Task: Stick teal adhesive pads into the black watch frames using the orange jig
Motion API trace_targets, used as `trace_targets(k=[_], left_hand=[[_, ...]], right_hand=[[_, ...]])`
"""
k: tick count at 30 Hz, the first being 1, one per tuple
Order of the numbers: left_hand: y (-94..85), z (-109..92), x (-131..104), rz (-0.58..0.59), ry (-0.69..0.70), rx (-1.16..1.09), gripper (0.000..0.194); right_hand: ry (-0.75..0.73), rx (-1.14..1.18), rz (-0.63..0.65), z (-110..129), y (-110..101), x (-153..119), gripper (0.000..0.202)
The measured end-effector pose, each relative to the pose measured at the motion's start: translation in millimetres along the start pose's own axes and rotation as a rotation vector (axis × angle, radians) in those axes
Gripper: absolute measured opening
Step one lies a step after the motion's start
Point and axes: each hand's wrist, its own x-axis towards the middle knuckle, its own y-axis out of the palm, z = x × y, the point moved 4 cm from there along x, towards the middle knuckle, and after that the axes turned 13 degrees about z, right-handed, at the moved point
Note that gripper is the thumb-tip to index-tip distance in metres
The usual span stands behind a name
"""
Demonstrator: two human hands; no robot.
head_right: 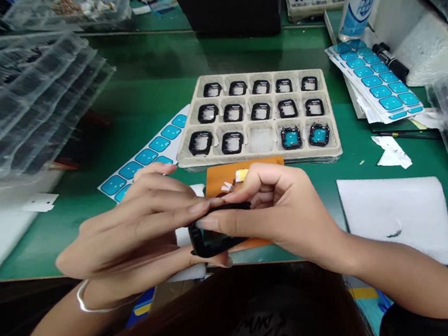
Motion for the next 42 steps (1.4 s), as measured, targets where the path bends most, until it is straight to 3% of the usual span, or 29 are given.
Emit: trace_targets(k=[9, 14, 18, 21, 28, 42], left_hand=[[3.5, 3.3, -1.2, -0.023, -0.035, -0.055, 0.056], [9.8, 15.0, -0.3, -0.117, -0.112, -0.321, 0.059], [14.9, 21.4, 0.1, -0.119, -0.239, -0.593, 0.056], [14.9, 21.5, -0.7, -0.151, -0.301, -0.671, 0.053], [13.3, 20.5, -0.7, -0.171, -0.331, -0.668, 0.053], [10.5, 14.0, 3.3, -0.116, -0.105, -0.328, 0.064]], right_hand=[[-0.015, -0.1, 0.05, 3.7, 0.8, 2.0, 0.035], [0.045, -0.09, 0.072, 5.2, 1.0, 0.9, 0.04], [0.015, -0.023, 0.084, 7.4, -0.3, -0.5, 0.028], [-0.003, 0.025, 0.095, 7.4, -0.8, -0.8, 0.02], [-0.012, 0.068, 0.09, 8.0, -0.9, -0.2, 0.014], [-0.011, 0.082, 0.026, 2.4, 1.5, -1.1, 0.014]])
